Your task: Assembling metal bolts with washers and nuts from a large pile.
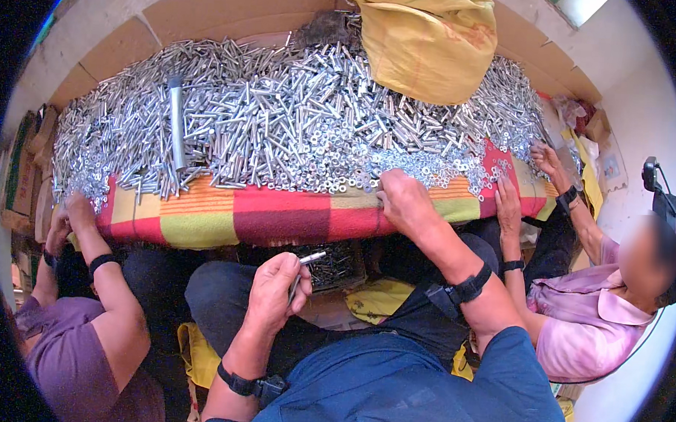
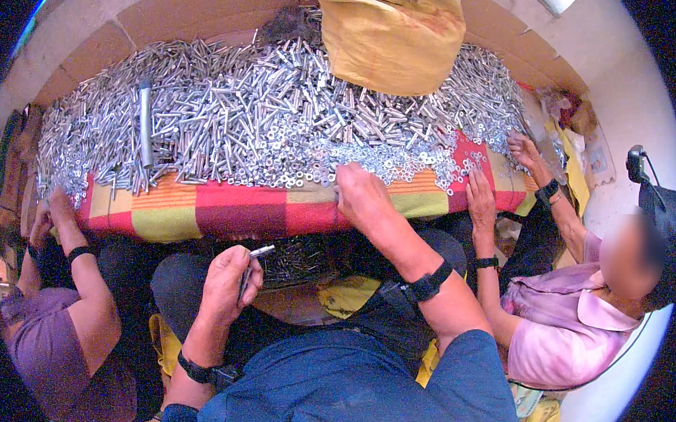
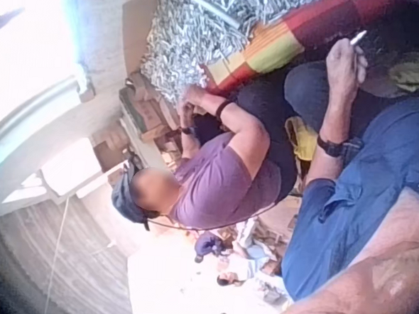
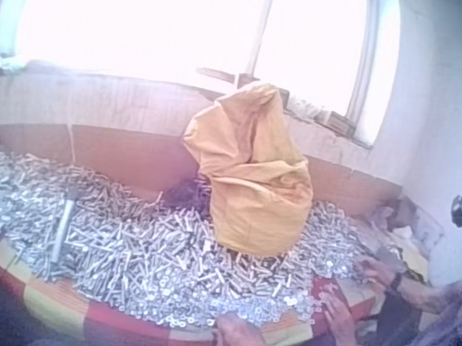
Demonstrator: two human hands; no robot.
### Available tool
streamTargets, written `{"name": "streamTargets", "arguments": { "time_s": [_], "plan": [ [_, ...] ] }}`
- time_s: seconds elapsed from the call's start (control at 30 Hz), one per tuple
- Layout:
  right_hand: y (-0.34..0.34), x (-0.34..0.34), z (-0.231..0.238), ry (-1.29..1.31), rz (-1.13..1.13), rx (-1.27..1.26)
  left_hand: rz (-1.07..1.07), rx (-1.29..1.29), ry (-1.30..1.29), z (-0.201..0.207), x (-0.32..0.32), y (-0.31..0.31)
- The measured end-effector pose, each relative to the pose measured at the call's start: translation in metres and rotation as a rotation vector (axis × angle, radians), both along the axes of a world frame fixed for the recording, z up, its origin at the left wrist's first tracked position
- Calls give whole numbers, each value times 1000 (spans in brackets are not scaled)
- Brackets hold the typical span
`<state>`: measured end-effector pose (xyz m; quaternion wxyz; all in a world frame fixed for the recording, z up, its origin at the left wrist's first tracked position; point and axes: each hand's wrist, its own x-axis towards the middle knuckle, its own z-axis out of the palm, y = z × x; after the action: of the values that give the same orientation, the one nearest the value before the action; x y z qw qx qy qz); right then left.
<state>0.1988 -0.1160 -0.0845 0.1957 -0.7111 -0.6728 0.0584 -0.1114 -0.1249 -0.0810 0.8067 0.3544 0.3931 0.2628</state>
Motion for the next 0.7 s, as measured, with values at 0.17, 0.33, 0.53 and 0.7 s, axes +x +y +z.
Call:
{"name": "streamTargets", "arguments": {
  "time_s": [0.17, 0.33, 0.53, 0.7],
  "plan": [
    [-2, -17, 16, 234, 93, 60, 3, -10, -20, -2, -2, 1],
    [-17, -69, 45, 1099, 40, -308, 64, -53, -45, -2, -1, 2],
    [-28, -103, 42, 1302, 92, -372, 108, -86, -126, -3, -2, 2],
    [-28, -109, 40, 1320, 86, -362, 112, -87, -134, -5, -3, 2]
  ]
}}
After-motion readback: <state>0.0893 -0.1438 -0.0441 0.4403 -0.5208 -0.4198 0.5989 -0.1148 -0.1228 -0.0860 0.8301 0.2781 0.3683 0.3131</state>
